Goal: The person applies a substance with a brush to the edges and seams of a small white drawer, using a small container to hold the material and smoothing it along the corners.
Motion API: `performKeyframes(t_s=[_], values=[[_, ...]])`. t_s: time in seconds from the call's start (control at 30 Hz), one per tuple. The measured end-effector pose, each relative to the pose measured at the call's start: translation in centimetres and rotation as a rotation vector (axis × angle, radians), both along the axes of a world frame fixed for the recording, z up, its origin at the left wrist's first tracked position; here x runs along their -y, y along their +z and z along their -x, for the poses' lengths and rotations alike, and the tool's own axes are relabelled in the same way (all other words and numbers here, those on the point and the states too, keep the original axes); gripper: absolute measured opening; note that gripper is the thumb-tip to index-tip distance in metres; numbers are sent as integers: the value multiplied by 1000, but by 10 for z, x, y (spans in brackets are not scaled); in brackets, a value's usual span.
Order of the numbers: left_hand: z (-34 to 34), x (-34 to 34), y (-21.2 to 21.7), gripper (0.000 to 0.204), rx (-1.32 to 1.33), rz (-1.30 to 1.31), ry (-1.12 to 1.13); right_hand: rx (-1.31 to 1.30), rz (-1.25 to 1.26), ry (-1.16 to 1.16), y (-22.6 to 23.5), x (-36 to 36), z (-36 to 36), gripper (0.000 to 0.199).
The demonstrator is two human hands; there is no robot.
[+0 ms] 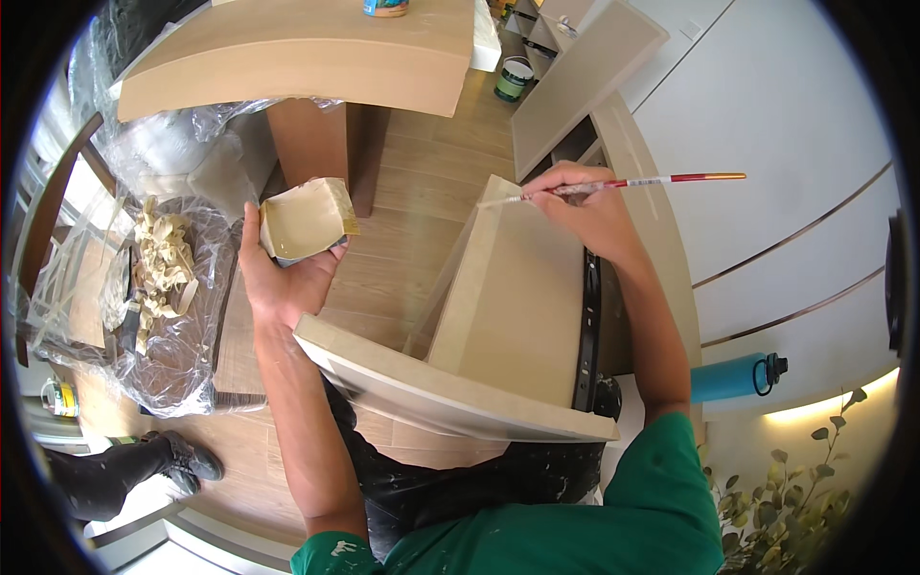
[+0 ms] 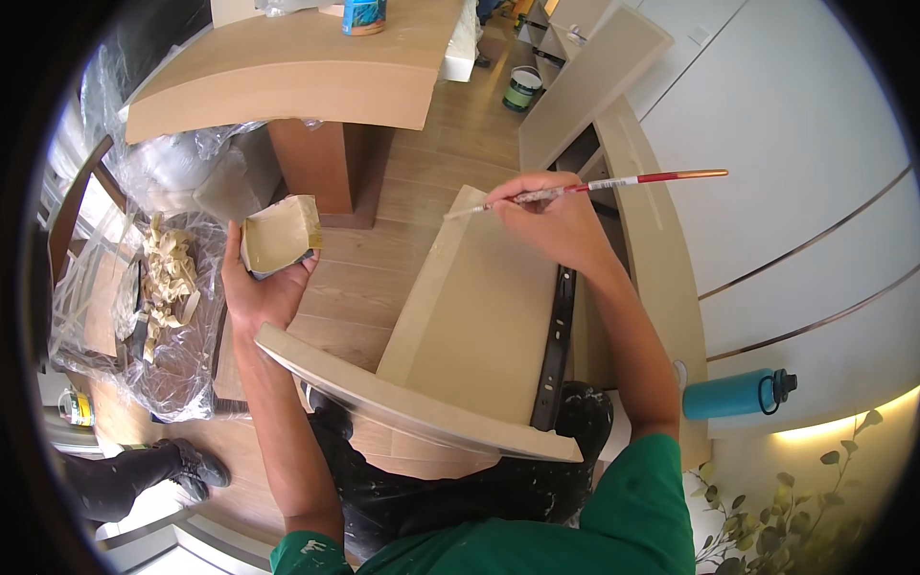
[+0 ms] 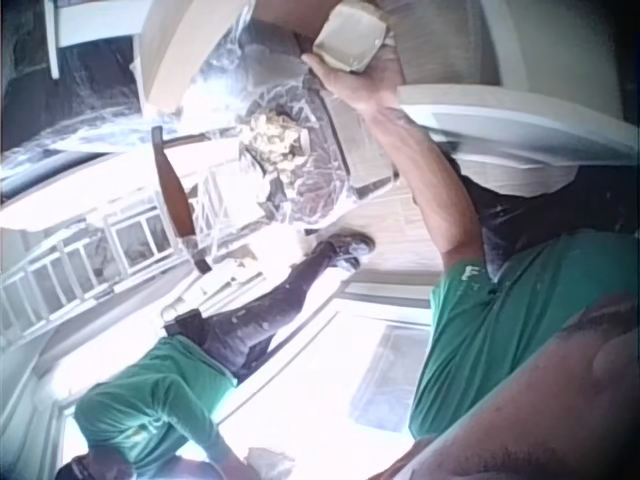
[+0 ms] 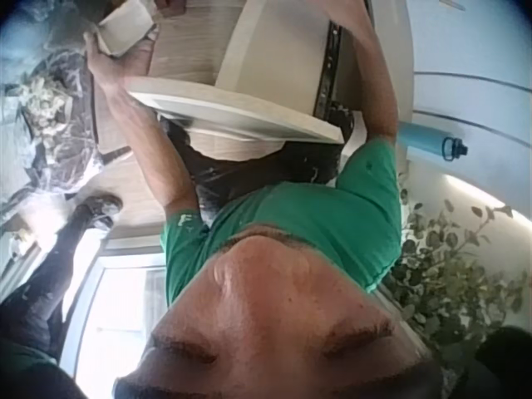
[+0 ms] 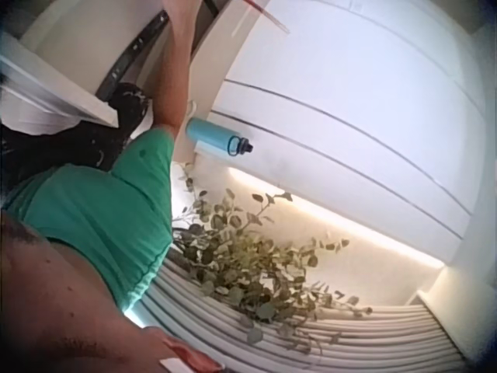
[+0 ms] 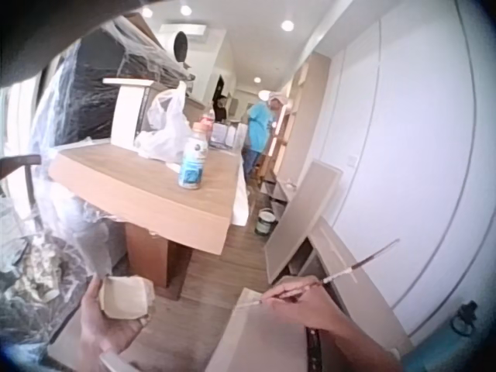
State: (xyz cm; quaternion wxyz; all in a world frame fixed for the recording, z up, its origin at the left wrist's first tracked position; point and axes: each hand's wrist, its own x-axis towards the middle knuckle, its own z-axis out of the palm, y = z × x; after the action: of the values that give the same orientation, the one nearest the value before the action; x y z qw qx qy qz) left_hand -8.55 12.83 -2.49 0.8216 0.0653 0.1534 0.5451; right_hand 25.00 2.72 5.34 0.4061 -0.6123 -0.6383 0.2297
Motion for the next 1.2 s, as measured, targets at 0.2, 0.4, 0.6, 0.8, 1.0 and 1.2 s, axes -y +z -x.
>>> performKeyframes(t_s=[0.2, 0.4, 0.6, 0.8, 1.0, 1.2], values=[[1, -1, 2, 57, -8, 1, -17, 5, 42, -5, 6, -2, 1, 11], [0, 1, 5, 59, -23, -4, -5, 47, 98, -13, 8, -3, -4, 10], [5, -2, -5, 52, 53, -72, -68, -8, -6, -80, -5, -15, -14, 11], [5, -3, -6, 54, 59, -59, -64, -8, -73, -101, -14, -28, -27, 11], [1, 0, 0, 56, 32, -23, -38, 20, -105, -127, -18, -28, -29, 10], [8, -6, -16, 51, 116, -123, -96, -3, -48, -103, -10, -11, -9, 11]])
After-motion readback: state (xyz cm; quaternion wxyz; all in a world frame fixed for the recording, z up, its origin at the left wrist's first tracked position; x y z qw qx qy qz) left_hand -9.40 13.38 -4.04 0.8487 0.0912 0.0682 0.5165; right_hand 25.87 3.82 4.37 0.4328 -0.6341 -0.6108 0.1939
